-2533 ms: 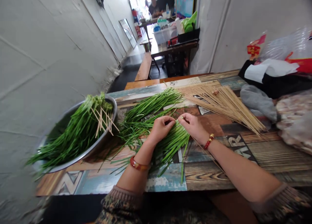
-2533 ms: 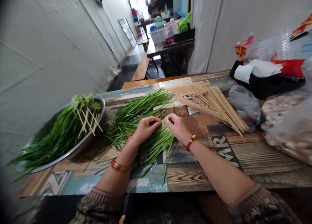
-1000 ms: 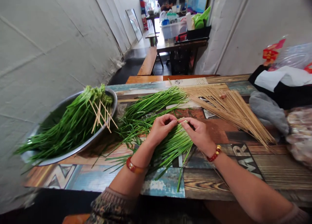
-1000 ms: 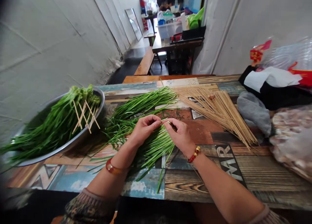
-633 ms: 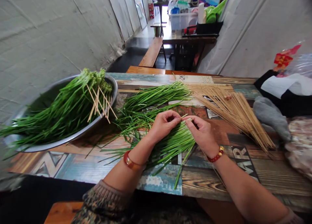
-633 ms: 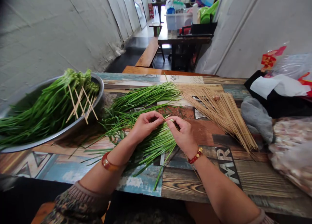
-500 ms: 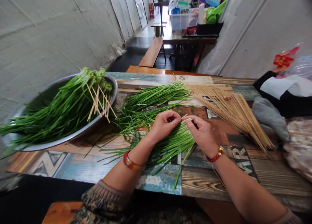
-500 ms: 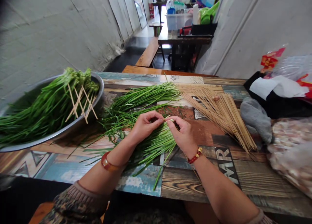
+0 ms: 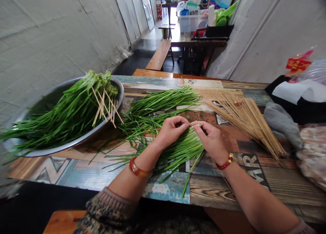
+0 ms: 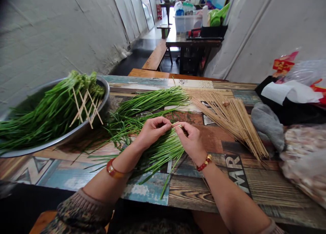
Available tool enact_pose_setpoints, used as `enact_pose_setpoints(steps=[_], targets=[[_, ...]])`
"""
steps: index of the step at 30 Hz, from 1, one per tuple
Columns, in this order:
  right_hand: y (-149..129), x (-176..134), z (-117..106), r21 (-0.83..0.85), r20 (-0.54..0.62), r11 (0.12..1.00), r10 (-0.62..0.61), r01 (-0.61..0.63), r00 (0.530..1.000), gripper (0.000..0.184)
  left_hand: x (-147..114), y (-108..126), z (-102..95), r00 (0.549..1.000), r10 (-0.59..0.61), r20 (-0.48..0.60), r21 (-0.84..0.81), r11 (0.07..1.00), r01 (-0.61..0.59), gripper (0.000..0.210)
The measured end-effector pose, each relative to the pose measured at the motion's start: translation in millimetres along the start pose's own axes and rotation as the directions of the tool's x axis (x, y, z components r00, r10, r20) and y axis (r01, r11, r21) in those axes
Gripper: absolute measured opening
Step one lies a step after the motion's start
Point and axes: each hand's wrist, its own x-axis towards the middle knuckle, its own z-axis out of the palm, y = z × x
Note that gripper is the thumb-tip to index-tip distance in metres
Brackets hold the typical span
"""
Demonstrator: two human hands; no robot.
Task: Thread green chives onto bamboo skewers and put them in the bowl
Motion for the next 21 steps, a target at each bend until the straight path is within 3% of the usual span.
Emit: enact_pose_setpoints(steps=[21], targets=[[3.3,-0.2,-0.2,-0.054,0.004,0.999,-0.009,0.009,1.0,0.023,-1.1,0.0,0.0,0.995,-0.074,0.062,-0.104,0.991,0.08,0.022]])
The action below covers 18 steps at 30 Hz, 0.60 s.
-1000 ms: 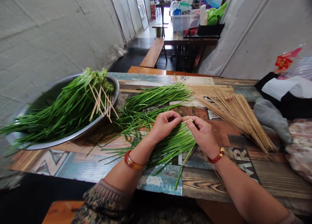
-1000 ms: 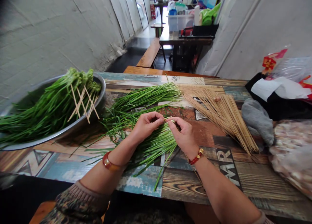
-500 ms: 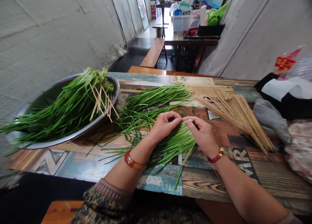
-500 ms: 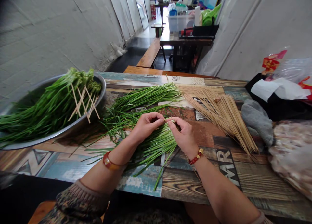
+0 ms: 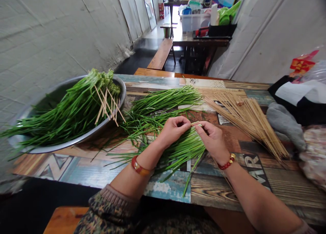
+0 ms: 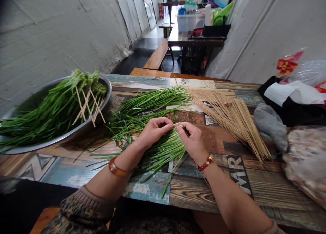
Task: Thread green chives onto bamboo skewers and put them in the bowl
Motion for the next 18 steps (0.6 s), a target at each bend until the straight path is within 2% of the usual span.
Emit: enact_pose_setpoints(steps=[7,18], targets=[[2.5,-0.8,0.2,-0.009,-0.001,1.0,0.002,-0.002,1.0,0.024,-0.5,0.5,-0.3,1.0,-0.012,0.017,0.006,1.0,0.011,0.021],[-5.3,-1.1,-1.4,-0.009,0.006,1.0,-0.027,0.027,1.0,0.023,-1.7,2.6,-1.5,0.998,-0.056,0.017,-0.095,0.994,0.057,0.024]])
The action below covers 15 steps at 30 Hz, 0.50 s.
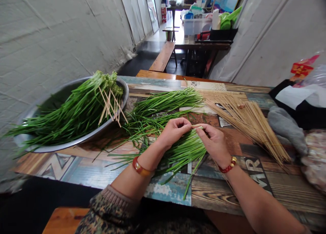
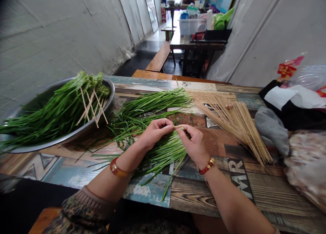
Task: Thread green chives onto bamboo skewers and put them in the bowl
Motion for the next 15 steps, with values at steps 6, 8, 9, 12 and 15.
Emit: enact_pose_setpoints(steps=[6,8,9,12,15], targets=[[1.3,0.2,0.2,0.006,-0.006,1.0,0.003,-0.003,1.0,0.024,0.3,-0.9,0.1,1.0,-0.029,0.002,-0.046,0.999,0.029,0.025],[0.8,0.2,0.0,-0.002,-0.007,1.0,-0.001,0.001,1.0,0.023,0.5,-1.9,-0.1,0.999,-0.035,0.011,-0.056,0.998,0.035,0.025],[0.5,0.2,-0.1,-0.006,-0.006,1.0,-0.003,0.003,1.0,0.023,0.5,-2.3,-0.2,0.999,-0.038,0.017,-0.057,0.998,0.039,0.025],[-0.1,0.0,0.0,-0.012,-0.003,1.0,-0.007,0.007,1.0,0.022,0.4,-3.1,-0.5,0.998,-0.048,0.034,-0.06,0.997,0.05,0.024],[0.5,-0.1,0.3,-0.018,0.004,1.0,-0.013,0.013,1.0,0.022,0.4,-3.3,-0.8,0.998,-0.056,0.04,-0.072,0.996,0.059,0.024]])
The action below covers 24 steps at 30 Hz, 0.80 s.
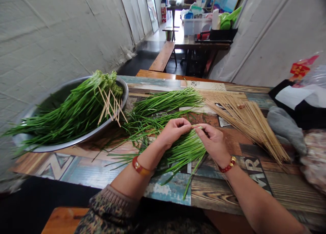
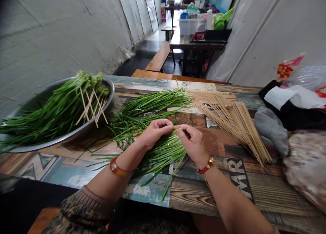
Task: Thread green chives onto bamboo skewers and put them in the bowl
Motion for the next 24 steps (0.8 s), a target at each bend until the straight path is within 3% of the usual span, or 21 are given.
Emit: enact_pose_setpoints(steps=[9,14,20,24], targets=[[2.5,0.5,0.3,-0.046,0.006,0.998,-0.036,0.036,0.999,0.021,0.3,-0.1,-0.2,1.0,-0.017,0.026,-0.011,1.0,0.017,0.022],[3.1,0.2,2.0,-0.07,-0.034,0.997,-0.046,0.043,0.998,0.025,0.2,1.0,2.3,1.0,0.012,0.011,0.073,0.997,-0.013,0.021],[2.2,-0.6,1.7,-0.038,-0.019,0.999,-0.024,0.024,1.0,0.019,-0.1,4.4,3.0,0.991,0.129,-0.048,0.252,0.961,-0.113,0.017],[2.4,0.5,1.6,-0.026,-0.023,0.999,-0.022,0.021,0.999,0.02,-1.3,5.9,2.2,0.99,0.128,-0.054,0.236,0.965,-0.112,0.016]])
